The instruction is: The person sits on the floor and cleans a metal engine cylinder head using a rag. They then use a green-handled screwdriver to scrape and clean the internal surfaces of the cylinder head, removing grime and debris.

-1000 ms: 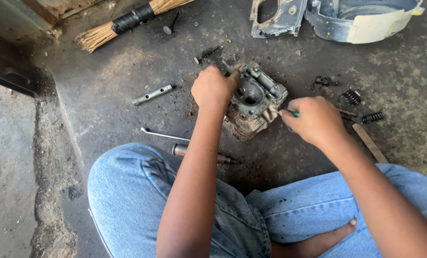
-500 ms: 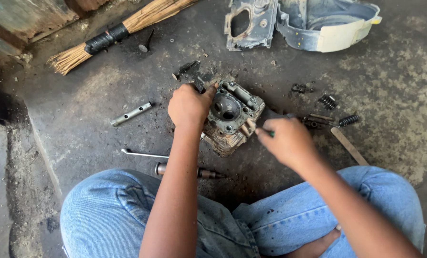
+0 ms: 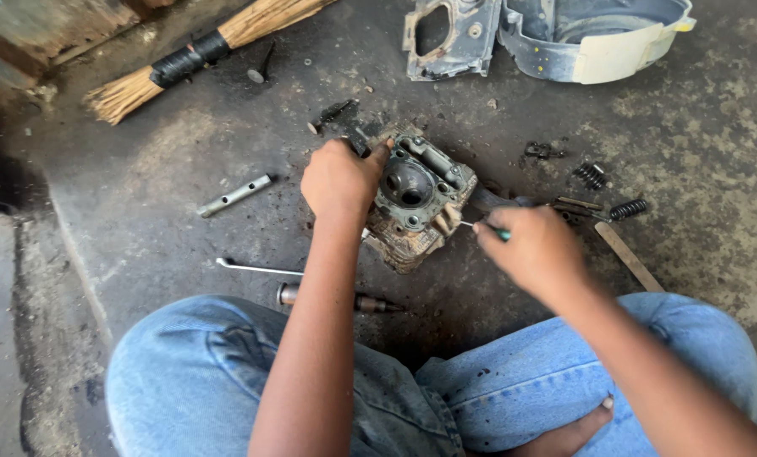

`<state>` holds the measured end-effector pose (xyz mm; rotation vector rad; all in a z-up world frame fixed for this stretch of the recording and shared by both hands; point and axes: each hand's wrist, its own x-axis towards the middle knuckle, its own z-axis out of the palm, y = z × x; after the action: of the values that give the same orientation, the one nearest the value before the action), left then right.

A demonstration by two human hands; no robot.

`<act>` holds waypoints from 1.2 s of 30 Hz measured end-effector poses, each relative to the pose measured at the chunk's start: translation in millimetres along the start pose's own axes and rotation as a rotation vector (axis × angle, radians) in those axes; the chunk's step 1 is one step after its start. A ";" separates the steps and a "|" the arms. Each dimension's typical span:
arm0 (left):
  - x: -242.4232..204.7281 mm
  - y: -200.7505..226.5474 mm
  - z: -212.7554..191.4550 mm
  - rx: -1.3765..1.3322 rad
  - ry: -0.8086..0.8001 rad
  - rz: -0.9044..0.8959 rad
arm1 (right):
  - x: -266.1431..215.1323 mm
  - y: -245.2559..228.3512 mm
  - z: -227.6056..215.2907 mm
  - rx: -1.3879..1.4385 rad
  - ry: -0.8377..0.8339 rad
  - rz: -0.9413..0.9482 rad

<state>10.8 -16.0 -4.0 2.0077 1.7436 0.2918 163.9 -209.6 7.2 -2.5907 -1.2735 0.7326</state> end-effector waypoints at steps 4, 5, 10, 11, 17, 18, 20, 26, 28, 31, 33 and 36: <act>0.0 -1.5 -1.3 -0.005 0.022 -0.007 | -16.7 16.5 22.1 0.138 0.264 -0.304; 0.3 -0.6 -0.1 -0.009 0.014 -0.002 | -15.0 20.2 25.5 0.217 0.329 -0.400; 0.8 -1.3 3.7 -0.001 0.040 0.022 | -7.2 20.1 23.7 0.202 0.160 -0.126; 0.3 -2.9 3.1 -0.008 0.041 0.023 | -9.4 16.1 24.9 0.145 0.151 -0.131; 1.4 -6.4 4.6 -0.017 0.034 0.007 | -22.9 4.3 30.0 0.018 0.254 -0.334; 1.5 -6.2 5.9 -0.019 0.056 0.026 | -21.7 4.7 29.3 0.015 0.289 -0.349; 2.5 -5.7 5.9 -0.012 0.067 0.035 | -22.0 7.4 25.1 0.040 0.396 -0.407; 3.3 -6.3 6.9 -0.021 0.028 0.006 | -26.0 3.2 33.3 0.100 0.250 -0.324; 3.4 -7.0 9.1 -0.003 0.090 0.038 | -22.8 6.1 32.4 0.150 0.342 -0.395; 2.2 -5.3 8.5 0.009 0.085 0.038 | -17.5 5.7 31.0 0.135 0.344 -0.413; 1.9 -4.3 4.5 -0.010 0.014 0.001 | -19.4 -4.7 39.6 0.095 0.271 -0.443; 1.5 -2.2 1.6 -0.009 -0.016 -0.009 | -13.1 -6.5 29.5 -0.010 0.093 -0.211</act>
<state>9.8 -14.7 -6.6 1.9893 1.7380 0.2792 138.0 -217.7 -11.4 -2.4167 -1.4950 0.5616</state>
